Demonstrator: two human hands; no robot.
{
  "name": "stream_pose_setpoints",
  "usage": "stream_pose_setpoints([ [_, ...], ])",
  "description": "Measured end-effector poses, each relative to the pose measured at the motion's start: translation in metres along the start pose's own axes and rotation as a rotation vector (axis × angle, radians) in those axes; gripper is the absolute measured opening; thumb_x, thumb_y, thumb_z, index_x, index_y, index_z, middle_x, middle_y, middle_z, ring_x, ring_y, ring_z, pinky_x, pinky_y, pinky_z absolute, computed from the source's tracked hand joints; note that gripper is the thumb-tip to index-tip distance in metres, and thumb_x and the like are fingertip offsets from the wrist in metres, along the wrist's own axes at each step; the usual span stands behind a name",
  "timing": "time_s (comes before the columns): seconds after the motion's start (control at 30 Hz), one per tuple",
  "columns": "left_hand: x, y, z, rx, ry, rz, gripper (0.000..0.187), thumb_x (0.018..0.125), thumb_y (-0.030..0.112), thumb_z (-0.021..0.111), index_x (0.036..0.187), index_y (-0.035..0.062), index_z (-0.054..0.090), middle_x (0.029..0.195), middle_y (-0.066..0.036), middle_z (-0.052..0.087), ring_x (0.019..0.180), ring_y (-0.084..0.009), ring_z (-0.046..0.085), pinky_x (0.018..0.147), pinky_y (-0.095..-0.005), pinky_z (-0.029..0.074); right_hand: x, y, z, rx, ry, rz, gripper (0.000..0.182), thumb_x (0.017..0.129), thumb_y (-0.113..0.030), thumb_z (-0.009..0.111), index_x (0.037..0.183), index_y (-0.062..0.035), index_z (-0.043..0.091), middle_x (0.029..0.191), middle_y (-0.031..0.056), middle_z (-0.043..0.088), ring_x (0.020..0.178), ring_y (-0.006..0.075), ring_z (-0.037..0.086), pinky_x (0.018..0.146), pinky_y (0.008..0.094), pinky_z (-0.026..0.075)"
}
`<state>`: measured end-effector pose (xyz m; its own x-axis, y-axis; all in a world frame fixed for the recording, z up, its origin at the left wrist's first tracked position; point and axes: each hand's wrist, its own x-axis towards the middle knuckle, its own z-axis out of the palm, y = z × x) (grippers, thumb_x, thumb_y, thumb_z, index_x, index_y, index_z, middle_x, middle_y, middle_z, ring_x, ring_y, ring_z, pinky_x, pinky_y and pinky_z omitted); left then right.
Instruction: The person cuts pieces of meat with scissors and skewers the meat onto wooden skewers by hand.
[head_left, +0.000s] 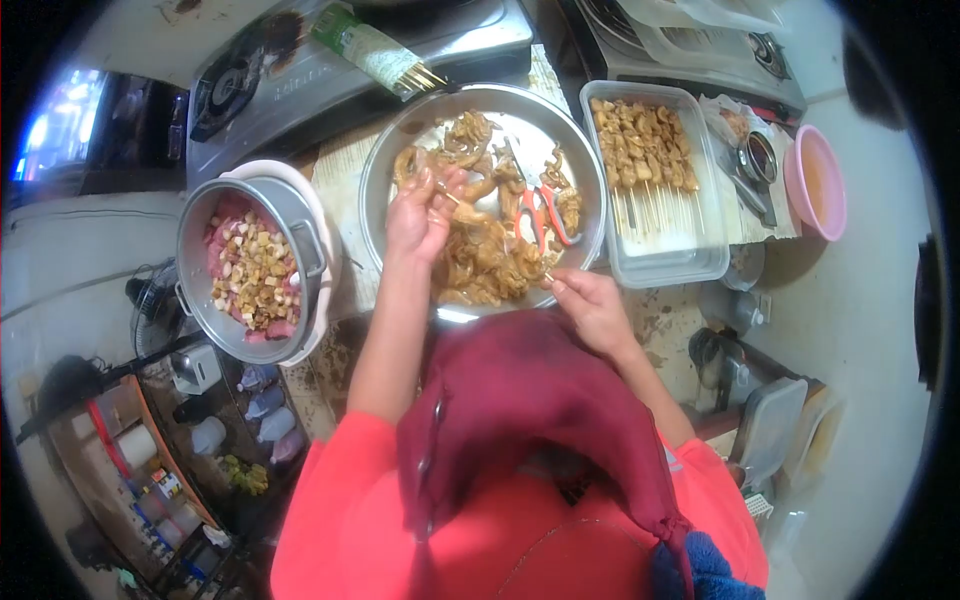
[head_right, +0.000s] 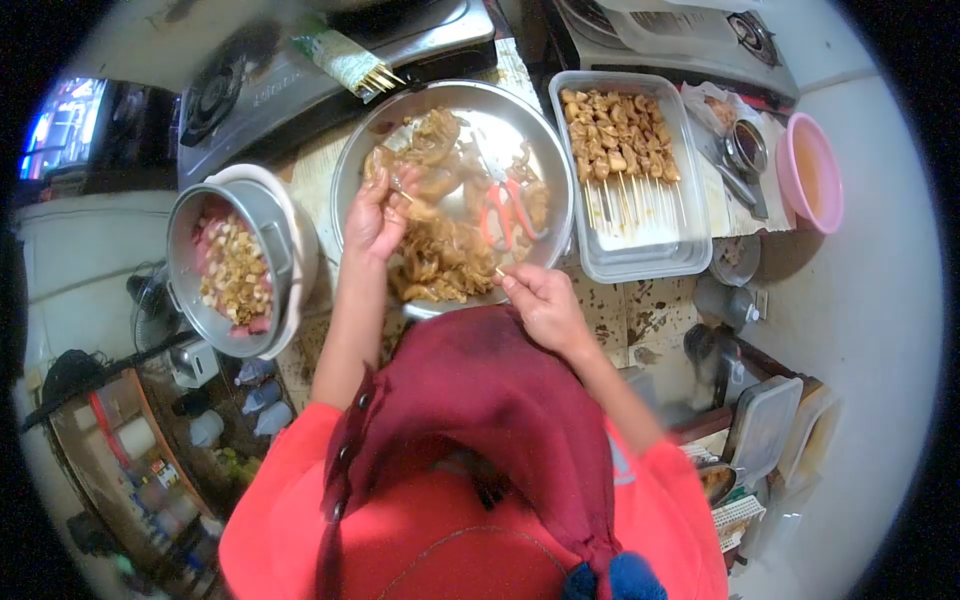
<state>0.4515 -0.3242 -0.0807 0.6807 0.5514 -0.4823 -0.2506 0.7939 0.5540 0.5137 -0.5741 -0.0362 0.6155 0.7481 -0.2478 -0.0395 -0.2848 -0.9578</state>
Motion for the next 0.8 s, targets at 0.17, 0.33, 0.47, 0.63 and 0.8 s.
stream_pose_setpoints([
  [0.17,-0.002,0.001,0.002,-0.012,0.061,0.022,0.022,0.092,0.008,0.042,0.110,-0.0049,0.043,0.104,-0.021,0.054,0.097,-0.0316,0.058,0.084,-0.0374,0.051,-0.001,-0.004,-0.001,0.021,-0.015,0.055,0.021,0.086,-0.014,0.052,0.092,0.0035,0.062,0.062,0.0059,0.056,0.060,0.0088,0.050,0.057,0.0261,0.042],
  [0.33,-0.007,0.001,0.007,0.024,0.057,0.025,0.022,0.092,0.006,0.042,0.110,-0.0065,0.040,0.104,-0.024,0.054,0.097,-0.0329,0.057,0.084,-0.0373,0.051,0.003,-0.008,-0.004,-0.048,-0.046,0.042,0.022,0.085,-0.016,0.052,0.092,0.0028,0.062,0.064,0.0112,0.057,0.060,0.0121,0.052,0.058,0.0280,0.043],
  [0.47,-0.008,0.000,0.005,0.049,0.066,0.027,0.024,0.091,0.006,0.042,0.111,-0.0076,0.039,0.104,-0.025,0.053,0.097,-0.0332,0.057,0.083,-0.0376,0.052,0.005,0.007,-0.006,-0.061,-0.028,0.020,0.022,0.084,-0.016,0.052,0.090,0.0024,0.062,0.066,0.0164,0.058,0.060,0.0179,0.055,0.060,0.0301,0.044],
  [0.63,-0.005,-0.005,0.002,0.000,0.099,0.053,0.027,0.092,0.005,0.041,0.115,-0.0084,0.036,0.105,-0.025,0.053,0.097,-0.0334,0.057,0.083,-0.0376,0.052,0.001,-0.011,-0.007,-0.086,-0.036,0.031,0.021,0.084,-0.016,0.052,0.086,0.0033,0.061,0.066,0.0192,0.056,0.060,0.0206,0.057,0.059,0.0321,0.044],
  [0.8,-0.007,-0.001,0.002,0.003,0.067,0.026,0.029,0.092,0.005,0.041,0.117,-0.0086,0.035,0.105,-0.025,0.052,0.097,-0.0336,0.057,0.083,-0.0374,0.052,0.000,-0.022,-0.006,-0.154,0.005,-0.010,0.020,0.083,-0.015,0.052,0.086,0.0026,0.061,0.065,0.0196,0.055,0.058,0.0227,0.056,0.058,0.0332,0.043],
])
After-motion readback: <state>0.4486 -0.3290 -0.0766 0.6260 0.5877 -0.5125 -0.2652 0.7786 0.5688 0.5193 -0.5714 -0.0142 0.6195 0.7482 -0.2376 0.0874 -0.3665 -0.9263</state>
